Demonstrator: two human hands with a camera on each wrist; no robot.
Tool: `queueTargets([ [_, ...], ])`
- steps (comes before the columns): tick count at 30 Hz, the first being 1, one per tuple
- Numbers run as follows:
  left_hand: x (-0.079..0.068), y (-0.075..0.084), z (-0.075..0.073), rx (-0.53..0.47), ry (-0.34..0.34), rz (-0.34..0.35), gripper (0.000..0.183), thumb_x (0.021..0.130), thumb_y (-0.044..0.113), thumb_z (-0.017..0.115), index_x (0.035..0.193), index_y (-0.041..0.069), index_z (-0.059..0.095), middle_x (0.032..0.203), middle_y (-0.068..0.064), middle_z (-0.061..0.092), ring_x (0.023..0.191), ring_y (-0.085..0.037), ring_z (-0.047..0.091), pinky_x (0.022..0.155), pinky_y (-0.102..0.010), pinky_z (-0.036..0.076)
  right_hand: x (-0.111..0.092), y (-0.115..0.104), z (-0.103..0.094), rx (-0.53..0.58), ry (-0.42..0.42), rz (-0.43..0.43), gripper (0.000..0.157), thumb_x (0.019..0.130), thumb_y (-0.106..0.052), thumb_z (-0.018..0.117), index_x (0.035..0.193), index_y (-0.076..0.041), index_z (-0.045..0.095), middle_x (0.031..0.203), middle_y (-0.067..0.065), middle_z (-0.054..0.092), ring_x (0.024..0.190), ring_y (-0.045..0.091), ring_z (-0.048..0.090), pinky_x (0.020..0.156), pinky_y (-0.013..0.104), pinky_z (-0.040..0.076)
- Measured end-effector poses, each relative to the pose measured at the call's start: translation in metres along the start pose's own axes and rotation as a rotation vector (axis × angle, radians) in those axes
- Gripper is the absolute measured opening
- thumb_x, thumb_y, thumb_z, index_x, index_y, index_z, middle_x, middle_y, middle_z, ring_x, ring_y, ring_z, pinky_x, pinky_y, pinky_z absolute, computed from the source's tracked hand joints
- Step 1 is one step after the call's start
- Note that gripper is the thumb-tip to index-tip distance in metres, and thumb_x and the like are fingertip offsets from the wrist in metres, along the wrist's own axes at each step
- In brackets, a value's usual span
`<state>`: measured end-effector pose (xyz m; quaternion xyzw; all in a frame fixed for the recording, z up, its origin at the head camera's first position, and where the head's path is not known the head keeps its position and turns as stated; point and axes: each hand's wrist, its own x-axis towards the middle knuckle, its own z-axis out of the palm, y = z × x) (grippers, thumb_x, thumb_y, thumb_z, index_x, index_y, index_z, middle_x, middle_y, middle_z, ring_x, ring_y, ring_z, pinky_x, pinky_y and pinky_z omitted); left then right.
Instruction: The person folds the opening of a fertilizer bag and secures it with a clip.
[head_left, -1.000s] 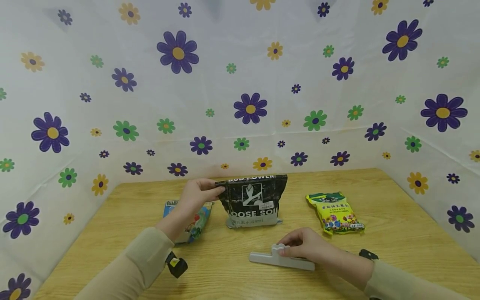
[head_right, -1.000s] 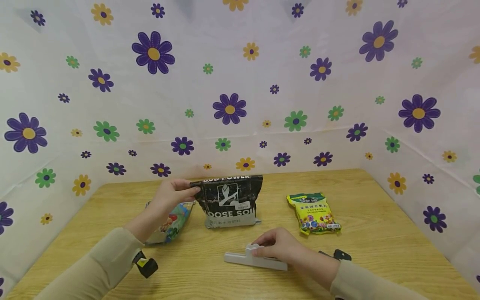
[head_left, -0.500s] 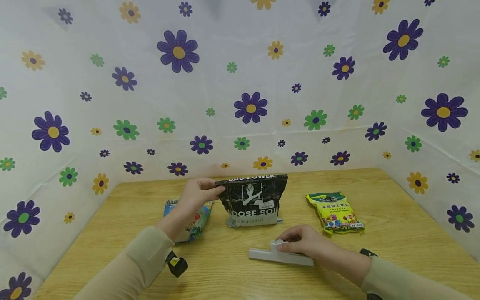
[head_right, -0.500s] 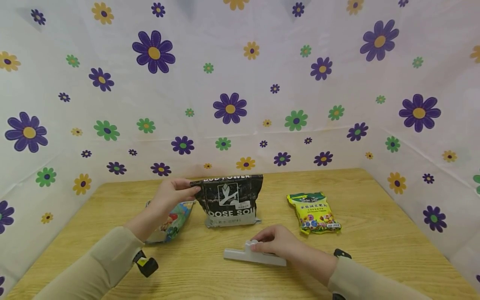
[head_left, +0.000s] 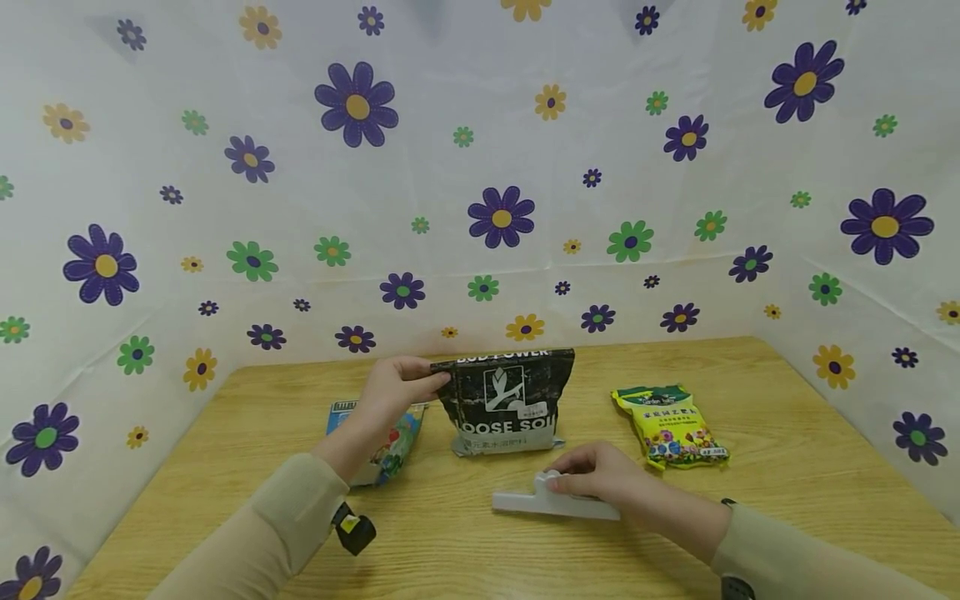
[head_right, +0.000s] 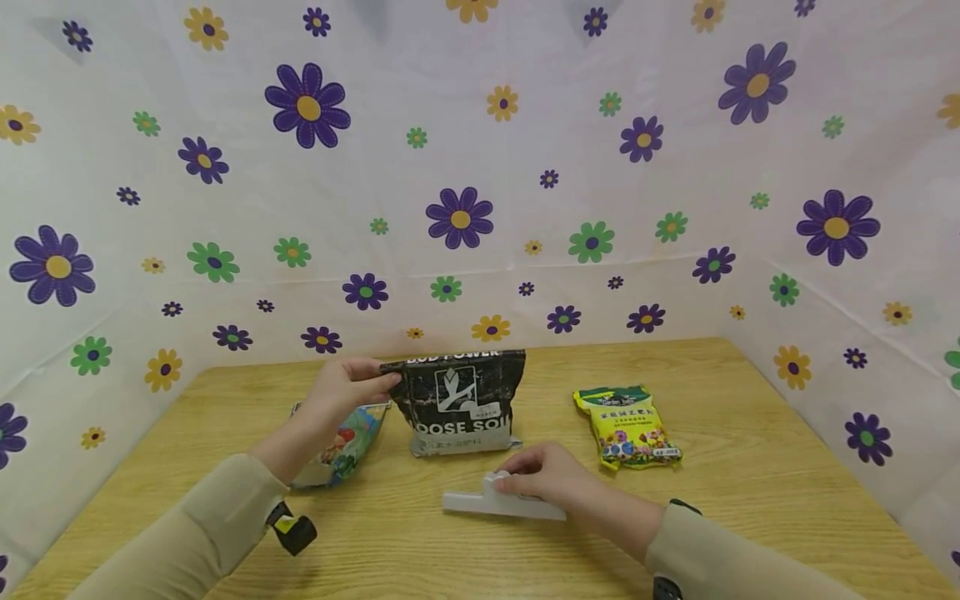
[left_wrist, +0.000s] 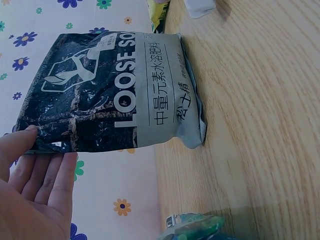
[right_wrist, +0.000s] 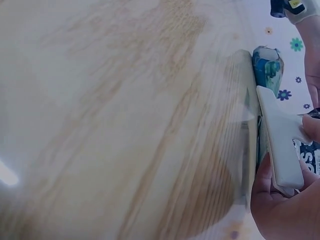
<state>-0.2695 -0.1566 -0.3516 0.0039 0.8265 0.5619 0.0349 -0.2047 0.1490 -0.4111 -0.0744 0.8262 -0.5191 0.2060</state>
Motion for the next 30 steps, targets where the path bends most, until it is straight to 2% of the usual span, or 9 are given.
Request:
queueTargets([
  [3,0.000,0.000,0.000,-0.009,-0.001,0.002,0.037,0.102,0.019,0.073,0.132,-0.003,0.069,0.145,-0.023,0.065,0.114,-0.031,0.077,0.120,-0.058,0.048,0.001,-0.002,0.001,0.005,0.006,0.009,0.029,0.097,-0.018,0.079,0.120,0.000,0.077,0.113,0.006,0.075,0.094,0.015,0.061,0.079,0.026,0.052],
  [8,0.000,-0.001,0.001,-0.021,0.001,0.005,0.033,0.102,0.019,0.074,0.127,-0.002,0.071,0.142,-0.022,0.067,0.113,-0.030,0.078,0.119,-0.058,0.048,0.002,-0.003,0.000,0.011,-0.003,-0.030,0.030,0.097,-0.018,0.078,0.121,0.001,0.077,0.114,0.008,0.075,0.094,0.015,0.061,0.079,0.026,0.053],
  [18,0.000,0.000,0.001,-0.014,0.002,0.005,0.035,0.102,0.019,0.074,0.129,-0.002,0.071,0.142,-0.022,0.067,0.113,-0.030,0.078,0.120,-0.058,0.048,0.005,-0.008,-0.004,0.000,0.022,-0.058,0.031,0.096,-0.018,0.079,0.118,0.003,0.077,0.114,0.010,0.077,0.095,0.014,0.063,0.080,0.025,0.054],
  [30,-0.001,0.000,0.001,-0.008,0.001,-0.009,0.036,0.102,0.021,0.074,0.130,-0.001,0.070,0.150,-0.022,0.061,0.117,-0.032,0.076,0.123,-0.060,0.043,0.009,-0.016,-0.004,0.001,0.049,-0.048,0.029,0.096,-0.020,0.079,0.117,-0.001,0.078,0.114,0.008,0.076,0.097,0.016,0.063,0.079,0.026,0.052],
])
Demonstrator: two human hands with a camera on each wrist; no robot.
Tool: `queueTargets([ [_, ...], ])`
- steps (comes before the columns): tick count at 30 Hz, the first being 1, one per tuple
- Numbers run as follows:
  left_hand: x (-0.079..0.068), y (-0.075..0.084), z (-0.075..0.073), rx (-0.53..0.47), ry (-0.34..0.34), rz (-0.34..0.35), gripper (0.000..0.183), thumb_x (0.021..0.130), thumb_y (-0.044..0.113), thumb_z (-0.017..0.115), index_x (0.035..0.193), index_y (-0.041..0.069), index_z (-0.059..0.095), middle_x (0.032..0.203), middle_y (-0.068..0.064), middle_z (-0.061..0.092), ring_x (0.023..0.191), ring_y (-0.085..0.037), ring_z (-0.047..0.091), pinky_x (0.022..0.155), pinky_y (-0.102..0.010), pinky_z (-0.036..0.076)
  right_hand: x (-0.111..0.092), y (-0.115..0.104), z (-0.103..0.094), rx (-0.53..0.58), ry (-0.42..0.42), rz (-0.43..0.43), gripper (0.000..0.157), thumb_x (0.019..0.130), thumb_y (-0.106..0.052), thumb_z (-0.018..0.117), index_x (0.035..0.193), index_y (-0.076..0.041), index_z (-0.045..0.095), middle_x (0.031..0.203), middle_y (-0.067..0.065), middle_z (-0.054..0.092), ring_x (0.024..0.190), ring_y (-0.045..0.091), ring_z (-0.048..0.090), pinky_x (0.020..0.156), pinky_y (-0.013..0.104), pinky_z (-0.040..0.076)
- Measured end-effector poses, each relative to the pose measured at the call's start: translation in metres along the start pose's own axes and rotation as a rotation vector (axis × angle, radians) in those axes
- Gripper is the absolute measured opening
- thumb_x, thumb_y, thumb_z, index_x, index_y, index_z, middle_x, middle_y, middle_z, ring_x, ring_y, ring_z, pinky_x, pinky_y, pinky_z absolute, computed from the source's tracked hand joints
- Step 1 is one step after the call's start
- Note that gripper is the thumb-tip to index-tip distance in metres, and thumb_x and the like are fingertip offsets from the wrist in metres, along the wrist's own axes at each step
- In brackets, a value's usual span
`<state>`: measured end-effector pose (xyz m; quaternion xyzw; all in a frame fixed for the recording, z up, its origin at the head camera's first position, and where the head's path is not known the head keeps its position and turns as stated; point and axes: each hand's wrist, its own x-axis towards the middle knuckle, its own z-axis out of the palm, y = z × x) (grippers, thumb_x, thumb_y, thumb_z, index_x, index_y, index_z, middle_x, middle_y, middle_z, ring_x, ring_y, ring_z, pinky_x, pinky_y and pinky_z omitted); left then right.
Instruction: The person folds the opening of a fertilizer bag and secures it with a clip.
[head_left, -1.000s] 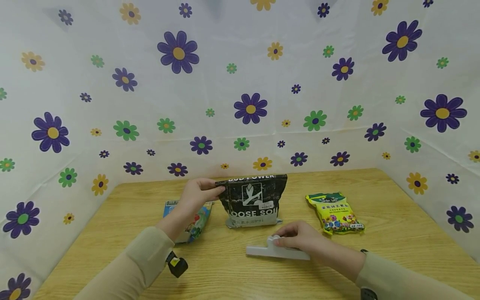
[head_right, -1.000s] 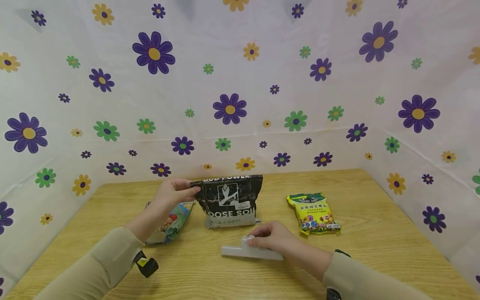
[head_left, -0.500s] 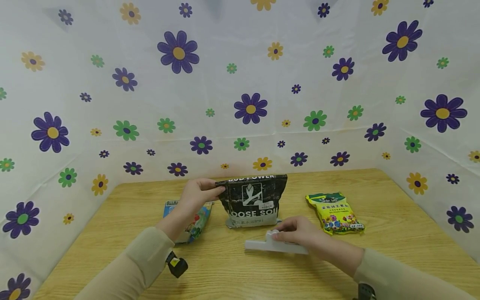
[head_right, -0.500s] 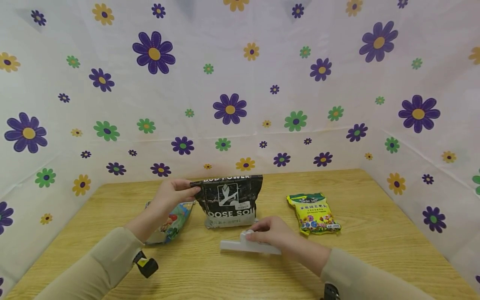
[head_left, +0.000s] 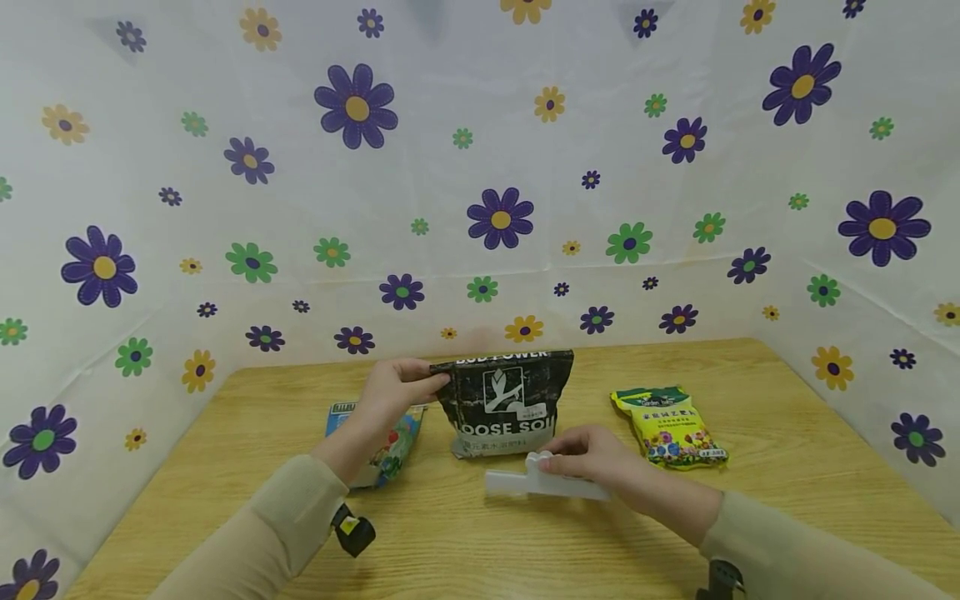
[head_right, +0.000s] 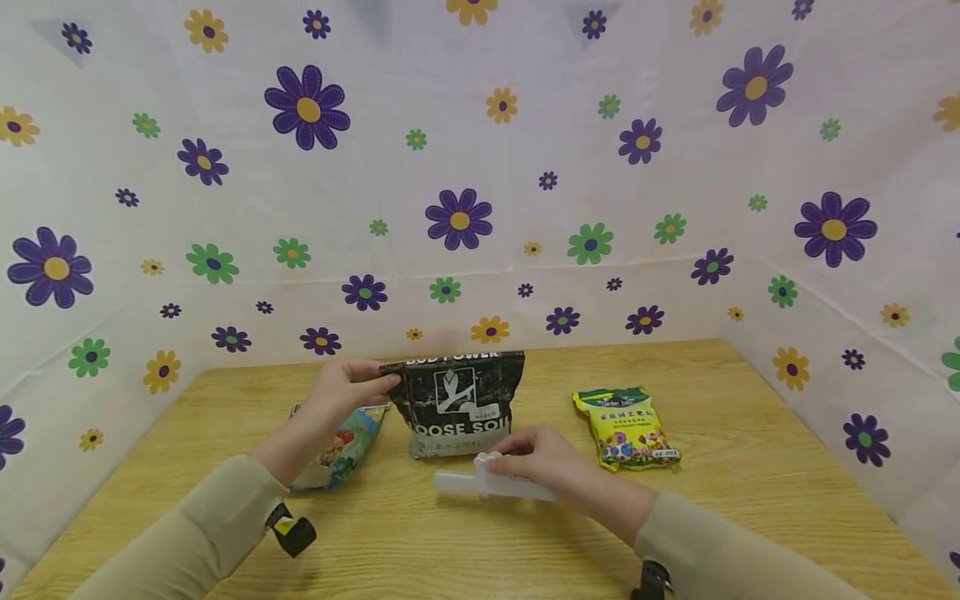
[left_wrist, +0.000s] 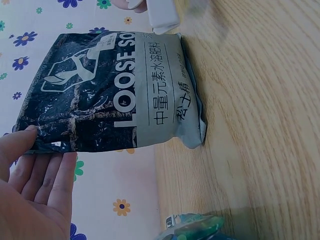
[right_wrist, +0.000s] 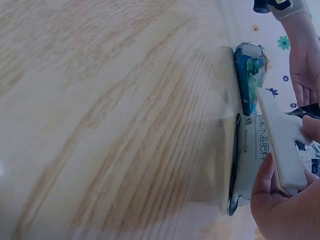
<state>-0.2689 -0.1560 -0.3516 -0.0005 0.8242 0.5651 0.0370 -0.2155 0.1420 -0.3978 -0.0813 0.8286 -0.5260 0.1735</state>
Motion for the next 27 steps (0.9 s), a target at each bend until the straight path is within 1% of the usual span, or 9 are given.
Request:
queueTargets([
  [8,0.000,-0.001,0.000,-0.008,-0.008,0.009,0.034,0.102,0.020,0.074,0.128,-0.001,0.071,0.147,-0.021,0.063,0.115,-0.031,0.077,0.122,-0.060,0.045,0.000,-0.010,-0.004,0.004,-0.010,-0.024,0.032,0.098,-0.021,0.077,0.122,0.000,0.077,0.119,0.013,0.076,0.098,0.018,0.064,0.081,0.026,0.053],
  [13,0.000,-0.001,-0.001,-0.001,-0.013,0.015,0.036,0.102,0.020,0.073,0.131,-0.002,0.070,0.150,-0.022,0.061,0.117,-0.032,0.076,0.121,-0.059,0.045,0.000,-0.020,-0.010,-0.013,0.016,-0.025,0.032,0.098,-0.023,0.077,0.122,-0.002,0.077,0.118,0.011,0.076,0.097,0.018,0.065,0.081,0.027,0.052],
  [19,0.001,-0.001,-0.002,0.001,-0.012,0.013,0.036,0.103,0.019,0.073,0.132,-0.002,0.069,0.150,-0.022,0.060,0.116,-0.031,0.077,0.121,-0.058,0.046,0.003,-0.028,-0.013,0.002,0.034,-0.048,0.033,0.098,-0.024,0.077,0.123,-0.001,0.077,0.119,0.012,0.076,0.096,0.017,0.066,0.081,0.027,0.053],
  [23,0.002,-0.002,-0.002,0.005,-0.014,0.007,0.040,0.103,0.020,0.073,0.136,-0.002,0.067,0.152,-0.023,0.059,0.117,-0.032,0.076,0.122,-0.059,0.046,0.005,-0.030,-0.013,0.012,0.037,-0.049,0.032,0.098,-0.023,0.077,0.122,-0.001,0.077,0.126,0.014,0.075,0.101,0.017,0.066,0.083,0.026,0.054],
  [27,0.003,-0.003,-0.002,0.007,-0.016,0.010,0.042,0.103,0.020,0.073,0.138,-0.002,0.065,0.152,-0.023,0.059,0.117,-0.031,0.076,0.121,-0.058,0.046,0.006,-0.033,-0.014,0.017,0.041,-0.045,0.034,0.098,-0.025,0.077,0.124,-0.002,0.077,0.132,0.015,0.073,0.105,0.019,0.065,0.083,0.026,0.053],
])
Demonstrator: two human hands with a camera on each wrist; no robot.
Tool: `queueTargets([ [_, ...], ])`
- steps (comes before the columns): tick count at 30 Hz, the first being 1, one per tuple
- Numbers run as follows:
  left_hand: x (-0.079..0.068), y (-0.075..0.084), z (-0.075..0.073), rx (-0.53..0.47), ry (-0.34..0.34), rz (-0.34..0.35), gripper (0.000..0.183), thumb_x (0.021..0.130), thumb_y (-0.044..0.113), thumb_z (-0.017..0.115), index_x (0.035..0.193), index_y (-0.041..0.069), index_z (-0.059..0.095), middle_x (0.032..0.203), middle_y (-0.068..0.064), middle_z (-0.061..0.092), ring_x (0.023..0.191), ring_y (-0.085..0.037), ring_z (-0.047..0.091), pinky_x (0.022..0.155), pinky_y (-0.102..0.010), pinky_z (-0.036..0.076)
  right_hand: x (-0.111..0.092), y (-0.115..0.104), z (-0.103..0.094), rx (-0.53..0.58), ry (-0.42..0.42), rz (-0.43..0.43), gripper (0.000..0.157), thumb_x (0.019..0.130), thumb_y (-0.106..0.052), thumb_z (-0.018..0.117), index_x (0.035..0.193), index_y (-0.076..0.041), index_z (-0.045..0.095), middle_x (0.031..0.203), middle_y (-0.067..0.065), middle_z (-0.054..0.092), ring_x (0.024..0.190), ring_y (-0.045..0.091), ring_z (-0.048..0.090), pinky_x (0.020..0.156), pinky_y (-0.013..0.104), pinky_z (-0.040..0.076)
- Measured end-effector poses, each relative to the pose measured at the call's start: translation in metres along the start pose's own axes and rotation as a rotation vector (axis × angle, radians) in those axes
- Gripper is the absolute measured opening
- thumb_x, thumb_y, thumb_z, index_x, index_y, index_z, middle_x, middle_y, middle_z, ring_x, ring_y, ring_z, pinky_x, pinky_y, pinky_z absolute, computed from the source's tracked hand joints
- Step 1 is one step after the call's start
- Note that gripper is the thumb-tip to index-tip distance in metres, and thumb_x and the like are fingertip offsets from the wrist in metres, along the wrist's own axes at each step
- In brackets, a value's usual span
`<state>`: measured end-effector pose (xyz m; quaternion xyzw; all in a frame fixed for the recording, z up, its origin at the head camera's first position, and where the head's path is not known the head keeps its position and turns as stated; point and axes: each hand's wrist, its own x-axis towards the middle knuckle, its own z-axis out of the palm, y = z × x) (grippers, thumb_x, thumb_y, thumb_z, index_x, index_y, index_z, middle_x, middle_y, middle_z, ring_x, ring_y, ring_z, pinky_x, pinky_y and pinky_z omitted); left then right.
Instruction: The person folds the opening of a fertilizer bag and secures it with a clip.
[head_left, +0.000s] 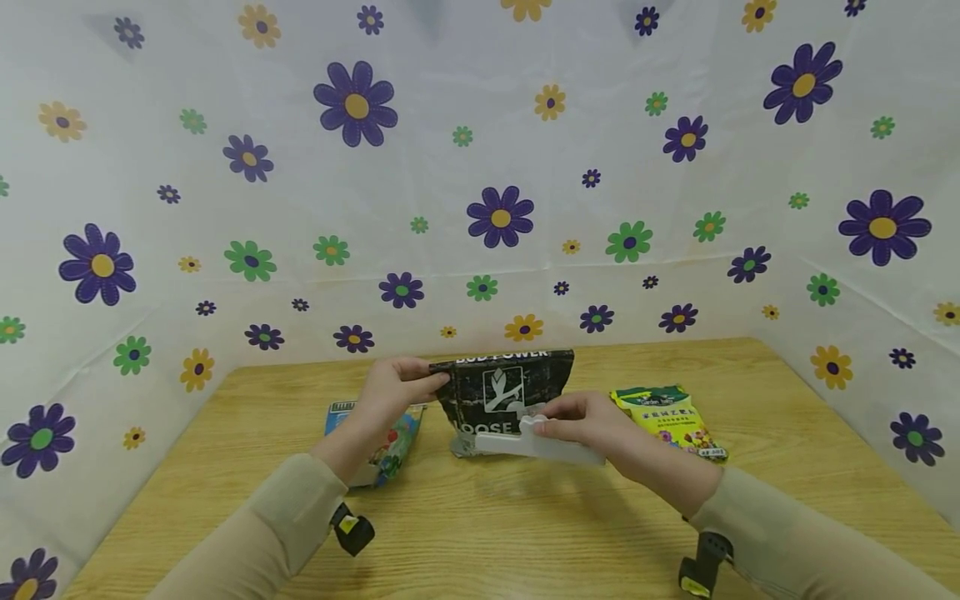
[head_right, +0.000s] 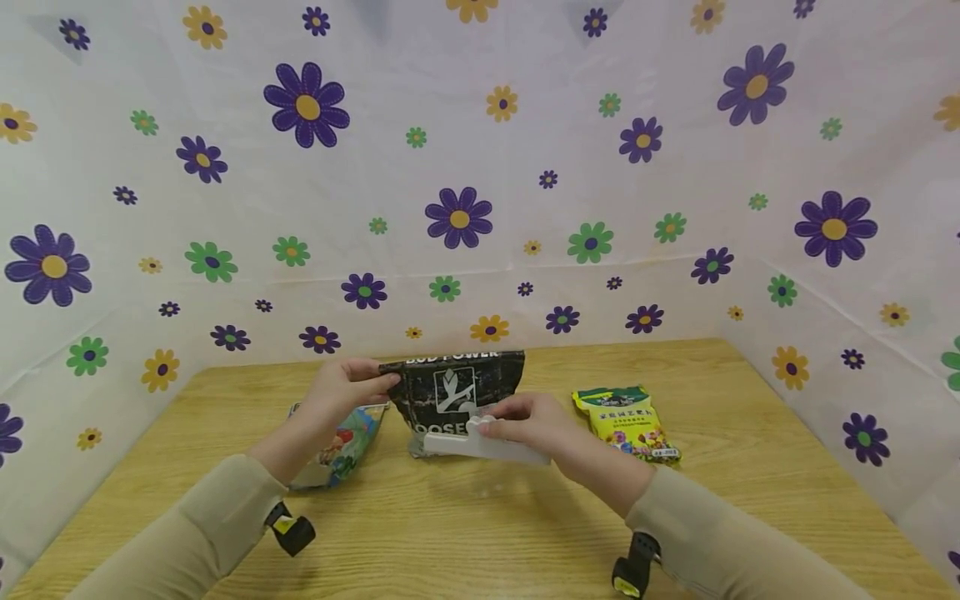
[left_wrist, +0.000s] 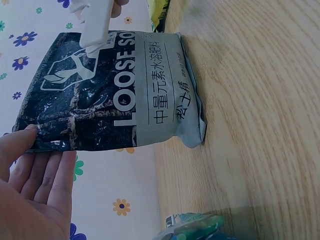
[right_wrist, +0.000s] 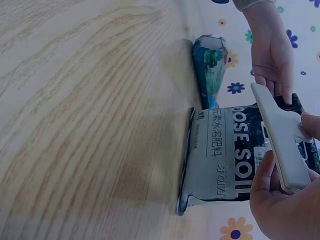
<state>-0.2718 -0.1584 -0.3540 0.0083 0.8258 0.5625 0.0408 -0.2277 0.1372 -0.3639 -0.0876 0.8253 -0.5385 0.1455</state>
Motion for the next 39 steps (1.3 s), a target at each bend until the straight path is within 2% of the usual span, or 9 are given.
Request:
queueTargets([
  [17,-0.003,0.002,0.001,-0.011,-0.007,0.001,0.046,0.103,0.020,0.073,0.141,-0.003,0.064,0.153,-0.024,0.058,0.119,-0.034,0.075,0.122,-0.059,0.044,0.001,-0.011,-0.004,0.047,-0.007,-0.056,0.035,0.099,-0.024,0.075,0.126,-0.001,0.076,0.129,0.016,0.072,0.101,0.018,0.064,0.082,0.028,0.055],
  [23,-0.003,0.001,0.001,-0.020,0.000,0.000,0.043,0.102,0.019,0.073,0.139,-0.003,0.065,0.150,-0.025,0.060,0.115,-0.032,0.077,0.122,-0.059,0.045,0.002,-0.015,-0.008,0.049,-0.010,-0.057,0.037,0.100,-0.025,0.073,0.129,-0.001,0.074,0.127,0.015,0.073,0.099,0.018,0.066,0.081,0.029,0.056],
  [39,0.000,-0.002,0.001,-0.006,0.007,0.013,0.037,0.102,0.020,0.074,0.132,-0.002,0.070,0.147,-0.022,0.064,0.114,-0.032,0.077,0.121,-0.060,0.045,0.014,-0.020,-0.013,0.048,0.051,-0.029,0.036,0.099,-0.028,0.075,0.127,-0.004,0.075,0.127,0.014,0.073,0.103,0.021,0.064,0.083,0.028,0.052],
])
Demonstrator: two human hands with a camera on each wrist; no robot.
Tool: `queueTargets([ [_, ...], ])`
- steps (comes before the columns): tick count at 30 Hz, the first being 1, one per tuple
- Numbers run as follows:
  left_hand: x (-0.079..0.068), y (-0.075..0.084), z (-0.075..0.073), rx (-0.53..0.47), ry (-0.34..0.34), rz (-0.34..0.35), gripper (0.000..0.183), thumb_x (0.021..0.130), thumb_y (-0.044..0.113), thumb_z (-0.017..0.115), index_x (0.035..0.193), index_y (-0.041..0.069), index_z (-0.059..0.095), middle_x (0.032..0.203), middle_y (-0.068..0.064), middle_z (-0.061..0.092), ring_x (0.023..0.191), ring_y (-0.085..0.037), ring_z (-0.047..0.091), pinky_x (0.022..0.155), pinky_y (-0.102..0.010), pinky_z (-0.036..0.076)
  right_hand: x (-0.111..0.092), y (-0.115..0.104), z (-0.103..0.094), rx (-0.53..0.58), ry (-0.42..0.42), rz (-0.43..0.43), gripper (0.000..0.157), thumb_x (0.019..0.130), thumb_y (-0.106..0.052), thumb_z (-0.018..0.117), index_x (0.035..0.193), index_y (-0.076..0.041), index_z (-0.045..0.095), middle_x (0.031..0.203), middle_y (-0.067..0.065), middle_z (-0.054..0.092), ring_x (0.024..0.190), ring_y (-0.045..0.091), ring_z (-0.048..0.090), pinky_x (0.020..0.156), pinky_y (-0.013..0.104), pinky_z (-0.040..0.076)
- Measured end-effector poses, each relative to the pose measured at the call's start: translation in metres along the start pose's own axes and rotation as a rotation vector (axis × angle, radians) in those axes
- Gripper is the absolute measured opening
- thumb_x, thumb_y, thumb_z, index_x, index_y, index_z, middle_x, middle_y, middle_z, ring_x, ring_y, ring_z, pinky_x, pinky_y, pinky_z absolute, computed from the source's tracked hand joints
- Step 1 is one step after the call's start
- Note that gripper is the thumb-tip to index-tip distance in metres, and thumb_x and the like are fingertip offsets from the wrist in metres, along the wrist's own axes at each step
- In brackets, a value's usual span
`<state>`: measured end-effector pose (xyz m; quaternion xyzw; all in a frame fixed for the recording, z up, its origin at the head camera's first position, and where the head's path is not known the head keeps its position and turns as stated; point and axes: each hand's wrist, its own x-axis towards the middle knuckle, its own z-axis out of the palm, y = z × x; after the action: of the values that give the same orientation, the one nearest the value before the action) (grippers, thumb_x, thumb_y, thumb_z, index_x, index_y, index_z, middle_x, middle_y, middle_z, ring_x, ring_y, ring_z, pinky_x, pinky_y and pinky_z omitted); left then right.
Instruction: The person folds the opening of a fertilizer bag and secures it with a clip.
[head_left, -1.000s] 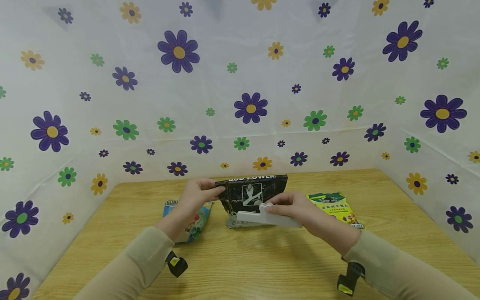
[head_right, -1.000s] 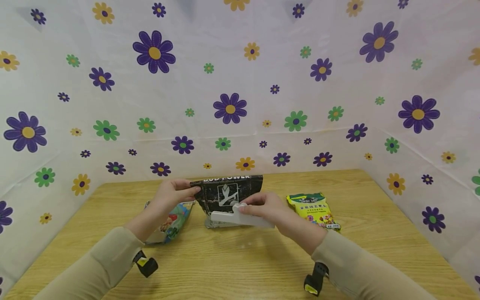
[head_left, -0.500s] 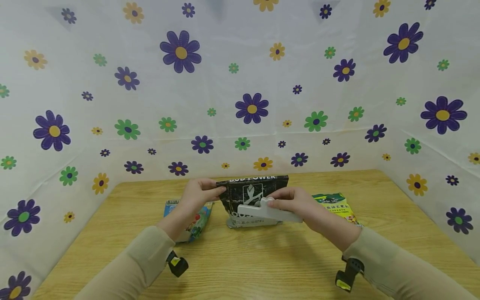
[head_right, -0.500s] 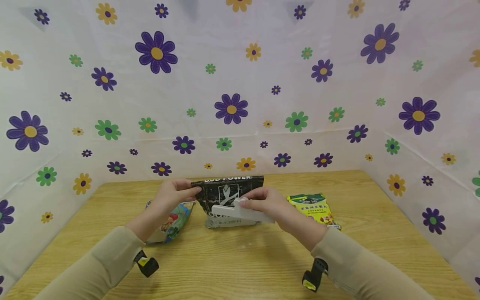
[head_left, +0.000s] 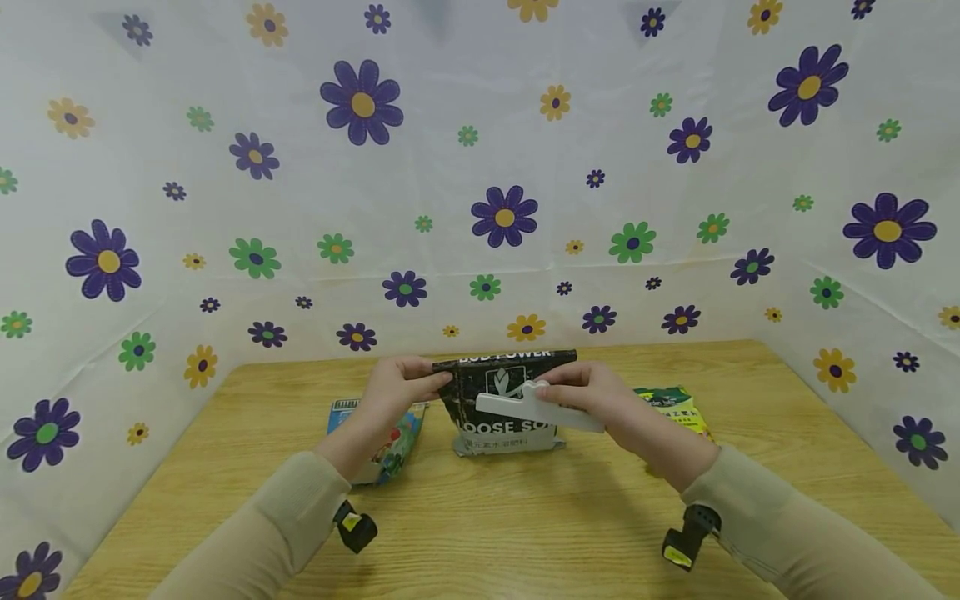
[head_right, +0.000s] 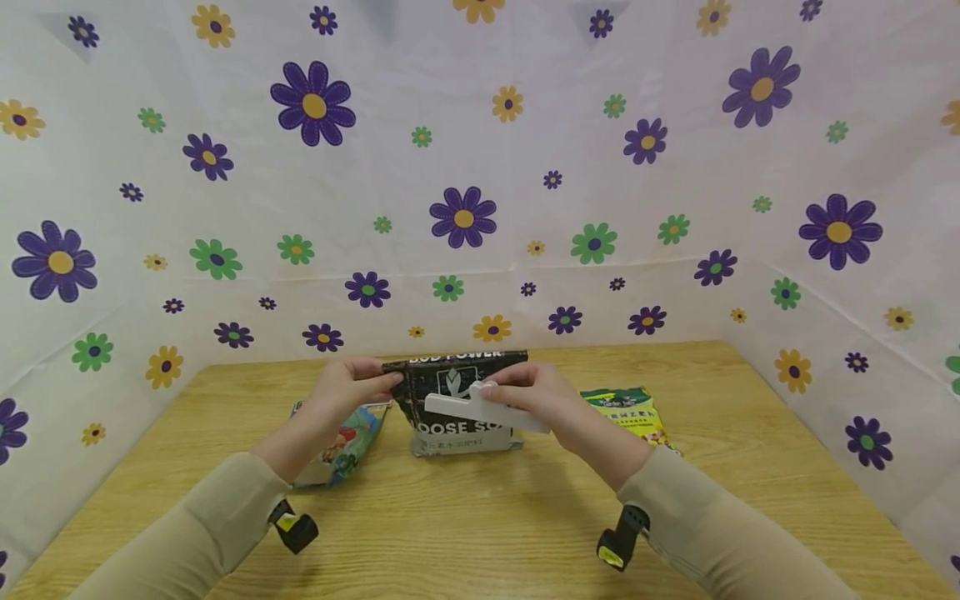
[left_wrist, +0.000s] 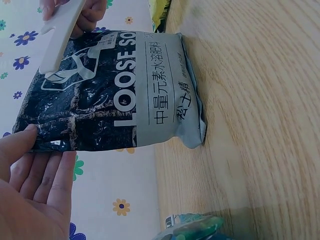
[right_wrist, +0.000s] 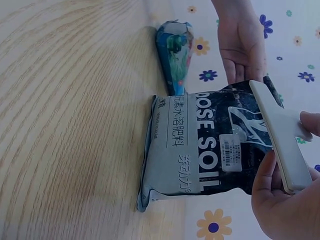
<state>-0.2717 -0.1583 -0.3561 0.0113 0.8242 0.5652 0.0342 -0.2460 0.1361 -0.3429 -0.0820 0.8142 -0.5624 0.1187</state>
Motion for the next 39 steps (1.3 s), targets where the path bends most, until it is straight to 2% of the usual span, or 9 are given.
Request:
queueTargets([
  [10,0.003,0.001,-0.001,0.016,-0.014,0.015,0.039,0.103,0.020,0.073,0.134,-0.002,0.069,0.148,-0.022,0.063,0.118,-0.033,0.076,0.121,-0.060,0.046,0.001,-0.004,-0.003,0.003,0.011,-0.003,0.037,0.099,-0.028,0.075,0.127,-0.004,0.075,0.126,0.014,0.074,0.103,0.021,0.065,0.083,0.028,0.052],
  [20,0.003,-0.001,0.000,0.000,0.000,0.046,0.021,0.102,0.017,0.073,0.112,-0.002,0.077,0.133,-0.021,0.073,0.103,-0.027,0.080,0.114,-0.056,0.054,-0.002,-0.007,-0.007,0.034,-0.009,-0.018,0.039,0.101,-0.027,0.072,0.132,-0.002,0.072,0.132,0.016,0.071,0.105,0.022,0.064,0.083,0.028,0.053],
  [39,0.003,0.000,0.002,0.001,0.012,0.027,0.027,0.103,0.017,0.072,0.120,-0.003,0.074,0.141,-0.022,0.068,0.108,-0.029,0.079,0.116,-0.056,0.052,-0.003,-0.012,-0.014,0.023,-0.012,-0.057,0.038,0.102,-0.026,0.071,0.131,-0.001,0.072,0.129,0.014,0.072,0.104,0.019,0.065,0.085,0.029,0.053],
])
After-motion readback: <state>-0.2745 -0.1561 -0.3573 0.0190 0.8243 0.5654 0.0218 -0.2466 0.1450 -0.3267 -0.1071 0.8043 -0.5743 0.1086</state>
